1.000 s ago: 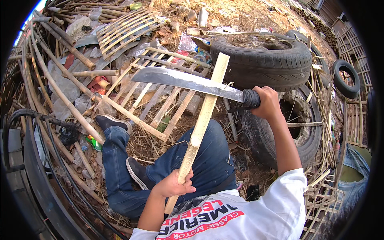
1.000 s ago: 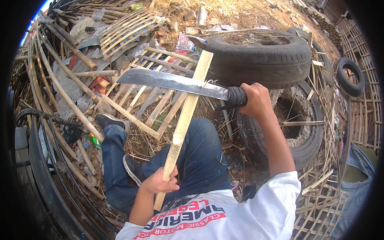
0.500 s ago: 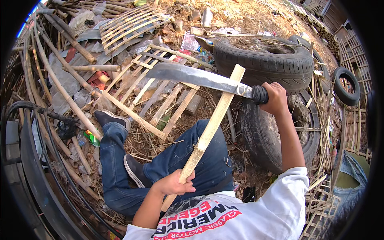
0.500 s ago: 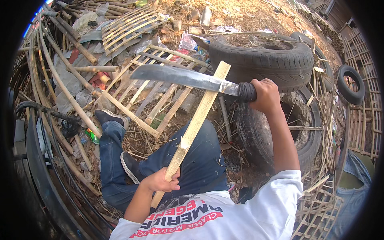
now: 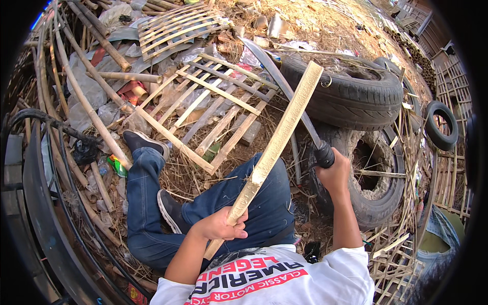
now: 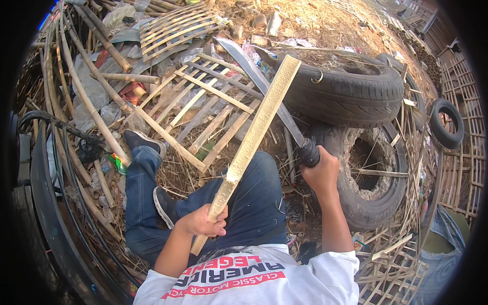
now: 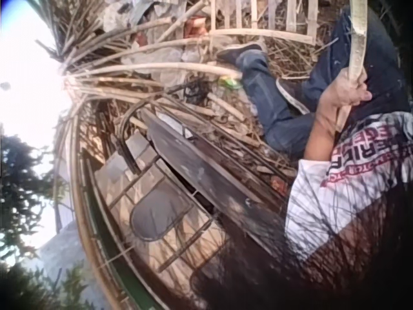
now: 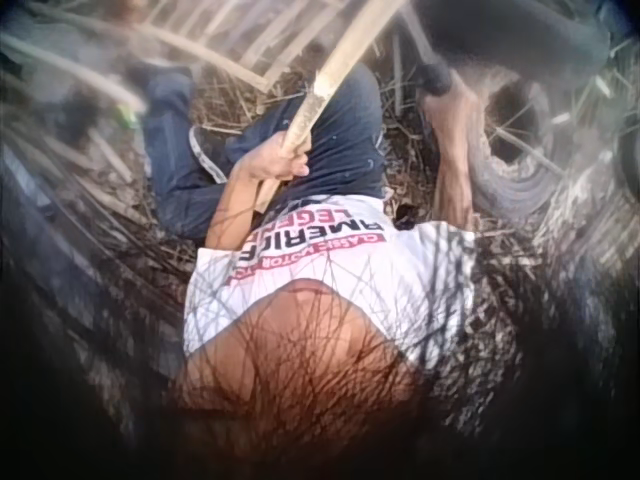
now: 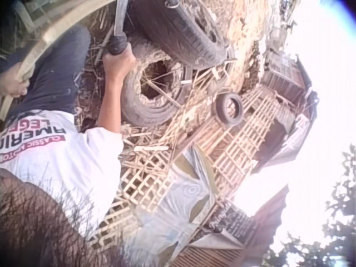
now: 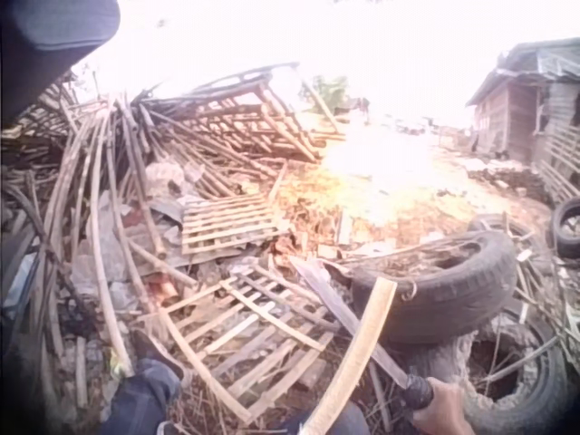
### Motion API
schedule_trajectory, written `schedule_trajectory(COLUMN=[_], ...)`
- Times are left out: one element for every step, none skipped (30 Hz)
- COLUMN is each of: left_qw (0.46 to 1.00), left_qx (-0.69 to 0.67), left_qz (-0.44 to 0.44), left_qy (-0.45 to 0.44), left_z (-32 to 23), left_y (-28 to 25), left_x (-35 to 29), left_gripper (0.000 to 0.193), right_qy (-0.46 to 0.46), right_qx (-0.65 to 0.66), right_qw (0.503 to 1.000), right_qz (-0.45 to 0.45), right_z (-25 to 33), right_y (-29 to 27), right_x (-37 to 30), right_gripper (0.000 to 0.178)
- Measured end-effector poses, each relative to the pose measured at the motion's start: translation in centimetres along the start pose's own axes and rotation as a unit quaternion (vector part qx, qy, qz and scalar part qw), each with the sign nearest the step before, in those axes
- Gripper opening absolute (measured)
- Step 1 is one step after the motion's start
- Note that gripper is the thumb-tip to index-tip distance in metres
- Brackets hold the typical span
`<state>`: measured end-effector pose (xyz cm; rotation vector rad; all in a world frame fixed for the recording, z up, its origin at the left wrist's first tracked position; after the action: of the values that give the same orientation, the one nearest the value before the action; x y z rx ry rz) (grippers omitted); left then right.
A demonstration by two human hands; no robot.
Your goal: The person assembles a bamboo lattice by hand and with a hammer, then uses a machete to shave and whittle a separate bamboo stick.
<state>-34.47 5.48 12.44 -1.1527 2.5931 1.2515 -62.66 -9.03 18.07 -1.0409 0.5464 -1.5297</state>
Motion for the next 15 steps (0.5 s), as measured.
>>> schedule_trajectory(left_qw=[1.0, 1.0, 1.0, 1.0, 1.0, 0.999, 0.998, 0.998, 0.997, 0.996, 0.993, 0.989, 0.984, 0.98, 0.977], left_qx=[0.002, 0.005, 0.006, 0.008, 0.02, 0.032, 0.044, 0.055, 0.067, 0.078, 0.097, 0.116, 0.134, 0.152, 0.168], left_qz=[-0.001, -0.006, -0.009, -0.013, -0.015, -0.014, -0.013, -0.025, -0.037, -0.049, -0.069, -0.091, -0.113, -0.122, -0.13], left_qy=[0.008, 0.007, 0.007, 0.007, 0.015, 0.022, 0.03, 0.026, 0.024, 0.021, 0.025, 0.029, 0.033, 0.03, 0.027], left_z=[0.0, 0.0, -0.1, -0.1, -0.1, -0.2, -0.2, -0.2, -0.3, -0.3, -0.4, -0.3, -0.3, -0.4, -0.7], left_y=[0.0, 0.0, 0.0, -0.1, -0.1, -0.1, -0.1, -0.2, -0.4, -0.4, -0.5, -0.5, -0.5, -0.4, -0.2], left_x=[-0.2, -0.3, -0.3, -0.3, -0.4, -0.4, -0.4, -0.5, -0.6, -0.6, -0.5, -0.5, -0.6, -0.7, -0.8], left_gripper=[0.038, 0.038, 0.038, 0.038, 0.038, 0.038, 0.038, 0.038, 0.038, 0.037, 0.037, 0.036, 0.036, 0.036, 0.036], right_qy=[0.023, 0.046, 0.068, 0.103, 0.138, 0.174, 0.184, 0.184, 0.184, 0.183, 0.192, 0.2, 0.209, 0.196, 0.183], right_qx=[0.059, 0.118, 0.175, 0.223, 0.27, 0.314, 0.352, 0.374, 0.396, 0.418, 0.45, 0.483, 0.514, 0.561, 0.603], right_qw=[0.998, 0.992, 0.982, 0.969, 0.953, 0.933, 0.918, 0.909, 0.899, 0.89, 0.872, 0.852, 0.831, 0.802, 0.771], right_qz=[-0.005, -0.01, -0.014, -0.006, 0.003, 0.01, 0.012, 0.017, 0.022, 0.026, 0.027, 0.031, 0.034, 0.061, 0.088], right_z=[0.0, -0.1, 0.0, 0.2, 0.5, 0.8, 1.2, 1.4, 1.5, 1.8, 2.2, 2.8, 3.1, 3.1, 3.0], right_y=[0.5, 1.1, 1.4, 1.6, 1.8, 1.9, 1.8, 1.7, 1.6, 1.4, 1.1, 0.8, 0.7, 1.1, 1.5], right_x=[-0.7, -1.3, -1.9, -2.5, -3.0, -3.4, -3.7, -3.8, -3.8, -3.8, -3.8, -3.9, -4.0, -4.1, -4.5], right_gripper=[0.021, 0.018, 0.016, 0.012, 0.009, 0.006, 0.005, 0.005, 0.006, 0.007, 0.008, 0.009, 0.01, 0.013, 0.015])
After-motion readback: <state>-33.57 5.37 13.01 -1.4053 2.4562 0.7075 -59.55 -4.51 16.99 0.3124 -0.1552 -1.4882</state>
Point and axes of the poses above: each hand's wrist, its own x-axis towards the middle knuckle, its own y-axis out of the palm, z = x × y, the point moved 3 cm from there along x, towards the middle knuckle, and after that the axes turned 2 degrees about -y, right-handed, at the moved point
